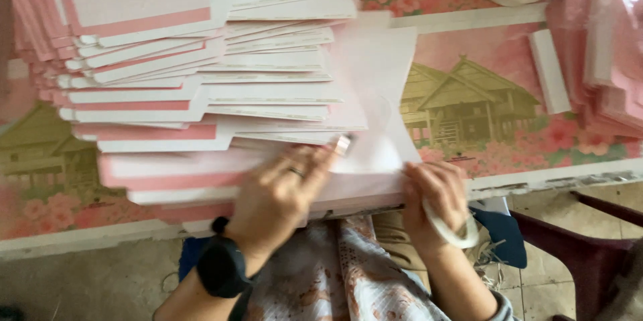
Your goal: The person folds the top flap of a pink and white envelope and presses it down to seal it. They repeat this process for multiple envelopes stacked on a table, handling them one at a time.
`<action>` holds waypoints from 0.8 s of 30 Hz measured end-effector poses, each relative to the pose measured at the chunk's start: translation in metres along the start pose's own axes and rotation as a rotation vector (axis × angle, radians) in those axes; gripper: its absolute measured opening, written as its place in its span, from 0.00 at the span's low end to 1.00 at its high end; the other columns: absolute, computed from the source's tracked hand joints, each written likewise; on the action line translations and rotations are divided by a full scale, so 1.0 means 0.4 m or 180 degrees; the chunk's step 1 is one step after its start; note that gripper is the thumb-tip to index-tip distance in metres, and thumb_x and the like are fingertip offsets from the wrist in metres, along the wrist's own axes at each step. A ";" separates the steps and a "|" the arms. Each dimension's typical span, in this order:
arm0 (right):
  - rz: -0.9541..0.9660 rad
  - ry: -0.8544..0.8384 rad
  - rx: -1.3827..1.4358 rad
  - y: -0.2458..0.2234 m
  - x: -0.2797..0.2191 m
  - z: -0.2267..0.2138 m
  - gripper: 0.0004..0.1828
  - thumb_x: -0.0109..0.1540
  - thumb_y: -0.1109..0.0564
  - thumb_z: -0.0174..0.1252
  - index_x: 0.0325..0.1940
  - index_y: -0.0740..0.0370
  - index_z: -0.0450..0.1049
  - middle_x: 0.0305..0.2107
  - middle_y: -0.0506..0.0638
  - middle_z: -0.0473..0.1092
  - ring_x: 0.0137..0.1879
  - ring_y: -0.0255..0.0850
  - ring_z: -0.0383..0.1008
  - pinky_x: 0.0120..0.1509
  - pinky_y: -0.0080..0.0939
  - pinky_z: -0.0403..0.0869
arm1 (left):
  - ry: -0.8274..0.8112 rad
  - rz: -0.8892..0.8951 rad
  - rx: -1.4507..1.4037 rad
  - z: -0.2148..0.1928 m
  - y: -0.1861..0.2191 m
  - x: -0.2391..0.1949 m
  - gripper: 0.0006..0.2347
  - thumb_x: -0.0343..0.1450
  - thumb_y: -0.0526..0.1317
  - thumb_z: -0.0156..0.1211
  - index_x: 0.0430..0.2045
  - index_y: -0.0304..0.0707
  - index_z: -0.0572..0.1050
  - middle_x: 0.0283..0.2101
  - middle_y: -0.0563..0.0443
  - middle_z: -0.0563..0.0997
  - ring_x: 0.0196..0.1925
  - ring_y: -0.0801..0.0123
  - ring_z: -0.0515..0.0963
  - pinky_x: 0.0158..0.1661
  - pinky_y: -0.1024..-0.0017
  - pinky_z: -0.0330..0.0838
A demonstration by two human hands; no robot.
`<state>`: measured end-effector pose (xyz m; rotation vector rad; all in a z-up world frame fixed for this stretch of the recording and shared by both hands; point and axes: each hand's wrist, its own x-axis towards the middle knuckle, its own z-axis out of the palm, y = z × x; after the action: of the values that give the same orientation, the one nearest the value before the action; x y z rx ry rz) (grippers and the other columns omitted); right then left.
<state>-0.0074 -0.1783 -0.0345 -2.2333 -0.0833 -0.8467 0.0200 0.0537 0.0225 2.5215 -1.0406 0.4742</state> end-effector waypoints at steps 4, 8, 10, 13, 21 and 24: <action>-0.0577 -0.0690 0.0409 -0.056 0.053 -0.041 0.28 0.69 0.45 0.32 0.51 0.73 0.66 0.42 0.61 0.72 0.46 0.53 0.72 0.54 0.50 0.70 | 0.0016 -0.0250 0.0470 0.025 0.036 -0.004 0.23 0.66 0.25 0.60 0.56 0.33 0.64 0.49 0.40 0.77 0.52 0.58 0.76 0.55 0.65 0.71; -0.0399 -0.0636 0.0002 -0.047 0.029 -0.077 0.13 0.65 0.59 0.43 0.47 0.70 0.68 0.40 0.56 0.72 0.43 0.49 0.73 0.50 0.45 0.71 | -0.0421 -0.0539 0.0466 0.077 0.129 0.000 0.28 0.74 0.52 0.48 0.61 0.29 0.55 0.63 0.28 0.60 0.66 0.38 0.58 0.65 0.50 0.54; -0.0651 -0.0704 0.0124 -0.083 0.032 -0.078 0.08 0.63 0.63 0.46 0.43 0.71 0.65 0.32 0.59 0.68 0.35 0.49 0.66 0.42 0.45 0.68 | -0.0428 -0.0504 0.0611 0.082 0.132 0.014 0.26 0.73 0.55 0.45 0.62 0.39 0.57 0.61 0.28 0.61 0.65 0.39 0.59 0.63 0.47 0.54; -0.0884 -0.0763 0.0603 -0.124 0.009 -0.077 0.03 0.61 0.66 0.45 0.35 0.69 0.64 0.23 0.57 0.66 0.27 0.47 0.63 0.36 0.45 0.68 | -0.0252 -0.0429 0.0371 0.067 0.109 0.008 0.22 0.72 0.53 0.50 0.59 0.49 0.64 0.59 0.30 0.63 0.63 0.40 0.61 0.62 0.45 0.56; 0.0422 -0.1164 0.0987 -0.188 0.023 0.013 0.11 0.63 0.64 0.47 0.47 0.69 0.70 0.23 0.51 0.71 0.26 0.37 0.71 0.33 0.32 0.68 | 0.0381 -0.0697 -0.0987 -0.042 0.015 -0.147 0.16 0.70 0.28 0.52 0.53 0.26 0.64 0.51 0.38 0.77 0.55 0.58 0.78 0.60 0.59 0.69; 0.0106 -0.1126 0.0802 -0.190 0.024 0.033 0.10 0.64 0.65 0.46 0.47 0.68 0.69 0.21 0.49 0.70 0.26 0.38 0.66 0.33 0.34 0.65 | 0.0251 -0.0216 -0.0846 -0.049 -0.001 -0.158 0.13 0.73 0.30 0.45 0.53 0.29 0.65 0.50 0.43 0.78 0.56 0.59 0.77 0.57 0.61 0.70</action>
<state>-0.0153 -0.1162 0.0114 -2.1135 -0.3014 -0.3905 -0.0252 0.1008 0.0120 2.2767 -0.9199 0.3846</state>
